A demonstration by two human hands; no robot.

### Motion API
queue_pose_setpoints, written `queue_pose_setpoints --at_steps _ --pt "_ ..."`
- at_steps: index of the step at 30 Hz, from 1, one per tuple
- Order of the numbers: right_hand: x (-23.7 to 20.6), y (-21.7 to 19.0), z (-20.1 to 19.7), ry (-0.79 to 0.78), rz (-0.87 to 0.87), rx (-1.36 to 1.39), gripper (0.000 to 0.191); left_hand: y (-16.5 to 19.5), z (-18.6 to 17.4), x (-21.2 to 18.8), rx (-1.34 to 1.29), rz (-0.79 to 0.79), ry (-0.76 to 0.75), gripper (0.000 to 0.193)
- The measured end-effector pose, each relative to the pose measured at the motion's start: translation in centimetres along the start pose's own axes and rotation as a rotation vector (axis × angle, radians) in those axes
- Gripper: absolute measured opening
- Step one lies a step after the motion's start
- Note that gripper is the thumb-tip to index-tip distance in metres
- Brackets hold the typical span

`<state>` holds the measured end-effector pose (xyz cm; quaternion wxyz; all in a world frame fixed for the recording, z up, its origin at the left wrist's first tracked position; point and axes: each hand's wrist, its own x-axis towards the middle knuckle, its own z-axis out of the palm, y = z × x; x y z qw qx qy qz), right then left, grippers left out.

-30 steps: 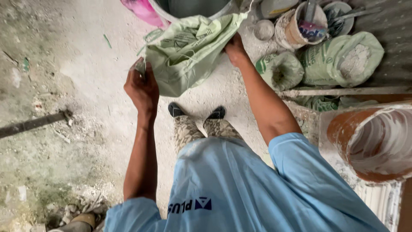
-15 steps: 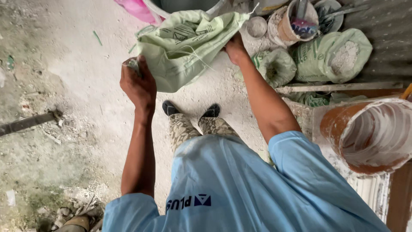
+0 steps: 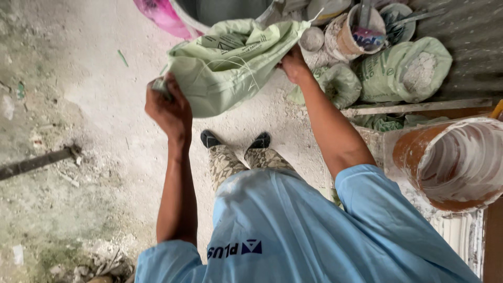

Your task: The person works on a fluted plaster mold in a casting workshop, running a small hand tool along a brown strip on the mold and brushing the surface. They then wipe their hands with a cloth, open and handle a woven powder bag, carry a plaster-covered bowl across the workshop, and scrub a red bowl with a dark tool.

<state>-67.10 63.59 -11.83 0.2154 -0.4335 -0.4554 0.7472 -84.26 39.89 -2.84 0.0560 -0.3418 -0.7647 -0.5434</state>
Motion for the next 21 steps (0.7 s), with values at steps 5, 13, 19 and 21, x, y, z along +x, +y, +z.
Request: queue_pose_setpoints --at_steps 5,13,19,21 --pt "-0.6 0.0 -0.5 0.01 0.06 -0.003 0.046 0.1 -0.3 0.0 0.016 -0.02 -0.027 0.02" --pt "-1.2 -0.2 -0.7 0.019 0.088 -0.055 0.047 0.1 -0.6 0.6 -0.093 0.074 0.002 0.013" --pt "-1.7 0.3 -0.7 0.001 0.041 0.013 0.052 0.4 -0.9 0.6 -0.053 0.022 -0.011 0.013" --pt "-2.0 0.6 -0.8 -0.003 0.05 0.048 0.047 0.3 -0.9 0.5 -0.024 0.076 -0.043 0.013"
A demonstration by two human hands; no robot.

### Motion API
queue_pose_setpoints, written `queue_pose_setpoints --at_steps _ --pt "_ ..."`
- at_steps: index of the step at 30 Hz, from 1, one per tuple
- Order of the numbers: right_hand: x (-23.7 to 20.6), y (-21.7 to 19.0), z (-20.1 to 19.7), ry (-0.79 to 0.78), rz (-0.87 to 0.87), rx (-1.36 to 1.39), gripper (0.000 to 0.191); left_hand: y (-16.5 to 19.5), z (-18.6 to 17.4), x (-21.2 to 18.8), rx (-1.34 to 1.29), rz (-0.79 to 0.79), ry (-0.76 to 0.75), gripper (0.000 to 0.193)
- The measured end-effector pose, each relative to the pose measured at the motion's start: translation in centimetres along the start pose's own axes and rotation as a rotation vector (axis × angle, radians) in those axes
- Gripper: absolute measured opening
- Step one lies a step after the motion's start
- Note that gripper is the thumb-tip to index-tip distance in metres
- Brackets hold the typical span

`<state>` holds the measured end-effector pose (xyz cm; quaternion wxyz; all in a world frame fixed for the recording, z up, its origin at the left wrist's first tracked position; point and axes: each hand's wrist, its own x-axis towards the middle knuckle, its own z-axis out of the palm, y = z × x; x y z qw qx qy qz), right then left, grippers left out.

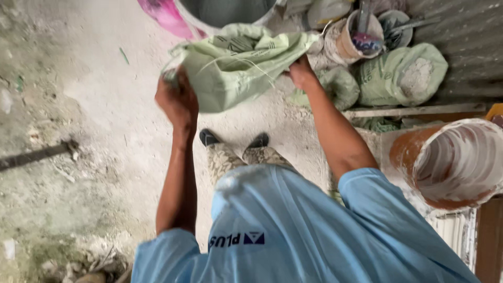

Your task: The person works on a fluted plaster mold in a casting workshop, running a small hand tool along a brown strip on the mold and brushing the surface. They then wipe their hands with a cloth, open and handle a woven powder bag, carry a plaster-covered bowl across the workshop, and scrub a red bowl with a dark tool.

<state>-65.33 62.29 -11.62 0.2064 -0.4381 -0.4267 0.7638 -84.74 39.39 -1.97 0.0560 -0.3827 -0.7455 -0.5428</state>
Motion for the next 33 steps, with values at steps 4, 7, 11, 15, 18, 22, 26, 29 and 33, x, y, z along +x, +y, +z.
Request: queue_pose_setpoints --at_steps 4,7,11,15,18,22,26,29,33 --pt "-0.1 0.1 -0.1 0.036 -0.014 0.02 0.054 -0.3 -0.1 0.0 -0.003 -0.093 -0.006 0.013" --pt "-0.3 0.4 -0.1 -0.013 0.0 0.028 0.054 -0.3 -0.2 -0.1 0.053 -0.084 -0.035 0.013" --pt "-0.5 0.3 -0.5 0.014 0.024 0.02 0.056 -0.3 0.0 -0.4 0.039 0.043 -0.013 0.012" --pt "-0.8 0.3 -0.6 0.009 0.026 0.027 0.059 0.0 -0.1 -0.5 -0.131 -0.019 0.065 0.011" --pt "-1.1 0.5 -0.7 0.011 0.043 0.026 0.063 -0.2 -0.2 -0.4 -0.011 -0.243 -0.113 0.012" --pt "-1.3 0.5 -0.9 0.023 0.019 -0.052 0.056 -0.4 -0.4 -0.1 -0.034 0.015 0.0 0.011" --pt "-1.6 1.1 -1.3 0.037 0.058 -0.052 0.052 -0.3 -0.1 -0.2 -0.023 -0.053 -0.01 0.011" --pt "-1.8 1.1 -1.9 0.049 -0.025 -0.07 0.053 -0.1 0.4 -0.1 -0.022 -0.12 -0.11 0.01" --pt "-2.1 1.2 -2.2 0.086 0.027 -0.024 0.056 -0.1 0.7 0.0 -0.204 -0.04 0.0 0.012"
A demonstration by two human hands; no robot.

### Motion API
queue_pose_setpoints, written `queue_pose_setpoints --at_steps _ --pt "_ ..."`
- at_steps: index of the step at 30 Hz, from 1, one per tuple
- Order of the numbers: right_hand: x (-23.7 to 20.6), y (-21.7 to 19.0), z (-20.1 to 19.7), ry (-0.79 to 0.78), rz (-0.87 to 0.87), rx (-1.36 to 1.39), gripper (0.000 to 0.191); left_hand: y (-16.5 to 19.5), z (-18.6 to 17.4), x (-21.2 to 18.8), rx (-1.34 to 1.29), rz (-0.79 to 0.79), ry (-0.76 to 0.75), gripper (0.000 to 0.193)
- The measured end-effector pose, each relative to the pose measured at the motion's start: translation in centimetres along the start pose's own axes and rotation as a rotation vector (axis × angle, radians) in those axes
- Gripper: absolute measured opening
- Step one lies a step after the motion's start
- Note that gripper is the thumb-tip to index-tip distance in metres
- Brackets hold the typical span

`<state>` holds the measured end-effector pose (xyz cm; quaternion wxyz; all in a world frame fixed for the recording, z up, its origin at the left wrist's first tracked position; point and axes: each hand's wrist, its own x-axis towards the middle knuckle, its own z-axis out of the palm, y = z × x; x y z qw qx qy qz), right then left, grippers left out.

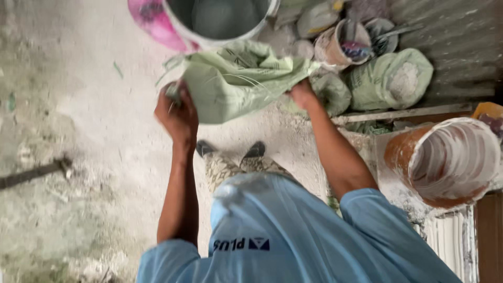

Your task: The person works on a fluted plaster mold in a casting workshop, running a small hand tool along a brown strip on the mold and brushing the surface. They then wipe their hands with a cloth, open and handle a woven powder bag, carry a plaster-covered bowl across the workshop, and scrub a red bowl with a dark tool.

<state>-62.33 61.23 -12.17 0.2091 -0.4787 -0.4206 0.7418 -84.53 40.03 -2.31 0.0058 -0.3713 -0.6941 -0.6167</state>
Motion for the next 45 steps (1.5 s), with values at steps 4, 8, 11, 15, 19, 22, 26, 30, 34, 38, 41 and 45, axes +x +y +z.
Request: queue_pose_setpoints --at_steps 4,8,11,15,19,22,26,30,34,38,41,45 --pt "-0.4 0.6 -0.6 -0.022 -0.014 -0.054 0.048 0.1 0.5 0.2 0.16 -0.131 -0.179 0.011" --pt "-1.3 0.5 -1.0 0.005 -0.099 0.021 0.048 -0.2 1.3 0.5 0.189 -0.082 -0.23 0.013" --pt "-2.0 0.2 -0.5 0.039 -0.05 0.082 0.049 0.0 1.5 1.0 0.191 -0.034 -0.195 0.012" --pt "-2.7 0.4 -0.3 0.037 -0.108 -0.041 0.036 -0.1 2.0 1.9 0.43 0.078 -0.368 0.008" --pt "-2.9 0.4 -0.8 0.133 -0.191 0.018 0.036 -1.3 3.0 3.5 0.198 0.094 -0.273 0.01" --pt "-4.5 1.4 1.2 0.052 -0.41 -0.238 0.026 -2.8 2.6 4.8 0.387 0.016 -0.45 0.012" --pt "-7.1 -0.7 2.9 0.104 -0.401 -0.16 0.048 -5.1 3.3 6.8 0.243 0.051 -0.443 0.019" --pt "-10.1 -1.4 7.0 0.276 -0.384 -0.186 0.028 -5.6 3.9 6.1 0.266 0.314 -0.498 0.061" --pt "-11.6 -2.0 8.3 0.449 -0.343 -0.104 0.03 -3.2 3.7 0.6 0.116 0.344 -0.704 0.052" --pt "-11.9 -2.2 9.1 0.498 -0.368 0.171 0.039 -0.5 3.6 -5.1 -0.012 0.192 -1.057 0.094" --pt "-13.1 -1.4 8.5 0.344 -0.488 0.2 0.051 -0.7 5.4 -5.7 -0.094 -0.208 -1.195 0.095" --pt "-17.0 1.3 4.5 0.584 -0.55 -0.285 0.054 -2.8 6.7 -3.5 -0.554 -0.24 -1.109 0.07"
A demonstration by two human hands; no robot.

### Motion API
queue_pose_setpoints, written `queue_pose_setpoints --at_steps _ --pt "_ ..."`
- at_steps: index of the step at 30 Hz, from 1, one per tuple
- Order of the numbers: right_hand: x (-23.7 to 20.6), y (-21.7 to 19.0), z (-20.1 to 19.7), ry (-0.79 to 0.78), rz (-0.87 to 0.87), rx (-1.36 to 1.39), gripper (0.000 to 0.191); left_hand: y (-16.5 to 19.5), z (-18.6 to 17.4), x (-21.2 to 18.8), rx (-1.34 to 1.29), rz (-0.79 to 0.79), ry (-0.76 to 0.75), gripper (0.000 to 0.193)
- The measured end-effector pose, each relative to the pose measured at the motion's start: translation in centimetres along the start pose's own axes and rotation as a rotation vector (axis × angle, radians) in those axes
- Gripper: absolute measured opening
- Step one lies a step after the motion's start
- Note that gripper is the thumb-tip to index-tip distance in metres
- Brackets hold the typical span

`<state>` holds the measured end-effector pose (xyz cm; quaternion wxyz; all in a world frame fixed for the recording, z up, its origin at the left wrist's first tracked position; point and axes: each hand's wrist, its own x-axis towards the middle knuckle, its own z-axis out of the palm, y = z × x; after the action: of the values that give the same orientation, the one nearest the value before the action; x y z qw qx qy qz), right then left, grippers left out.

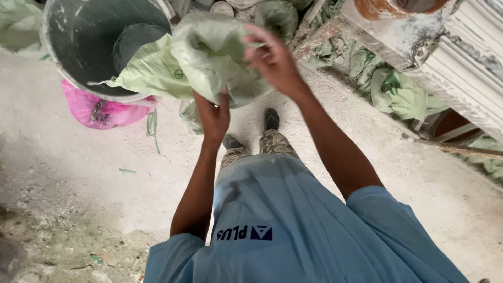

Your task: The person works on a fluted plaster mold in a casting workshop, running a small hand tool along a brown strip on the mold and brushing the surface. They then wipe their hands with a cloth, open and handle a woven powder bag, carry a plaster-covered bowl across the workshop, and scrub a red bowl with a dark tool.

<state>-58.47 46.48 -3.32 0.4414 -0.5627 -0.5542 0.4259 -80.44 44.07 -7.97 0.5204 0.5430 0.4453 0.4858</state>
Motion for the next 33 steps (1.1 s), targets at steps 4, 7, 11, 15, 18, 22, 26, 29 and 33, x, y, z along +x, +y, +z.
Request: queue_pose_setpoints --at_steps 4,7,11,15,18,22,26,29,33 --pt "-3.4 1.8 -4.0 0.146 0.024 -0.201 0.08 -0.1 -2.1 -0.3 -0.266 -0.008 -0.14 0.066" --pt "-4.7 1.6 -4.2 0.069 0.189 -0.212 0.106 0.2 -2.8 -1.0 -0.24 -0.011 -0.275 0.068" --pt "-5.3 2.2 -3.8 0.085 0.341 -0.507 0.105 0.0 -3.2 -0.8 -0.238 -0.047 -0.427 0.066" --pt "-6.4 6.4 -6.9 0.378 0.193 -0.612 0.042 -0.7 -3.4 1.3 -0.033 -0.053 -0.487 0.062" --pt "-7.1 7.6 -7.2 0.634 0.111 -0.579 0.041 0.1 -4.1 3.1 0.137 0.155 -0.438 0.068" --pt "-7.1 6.9 -5.9 0.544 0.235 -0.744 0.052 2.0 -4.0 4.2 0.143 0.064 -0.435 0.067" --pt "-5.7 4.7 -5.7 0.529 -0.289 -0.702 0.094 4.0 -3.5 4.9 0.081 0.122 -0.631 0.072" --pt "-4.7 4.3 -5.4 0.407 -0.058 -0.587 0.079 5.5 -3.5 6.5 0.091 0.092 -0.683 0.072" --pt "-4.1 4.4 -4.7 0.624 -0.189 -0.543 0.06 7.7 -3.5 7.2 0.413 0.492 -0.218 0.061"
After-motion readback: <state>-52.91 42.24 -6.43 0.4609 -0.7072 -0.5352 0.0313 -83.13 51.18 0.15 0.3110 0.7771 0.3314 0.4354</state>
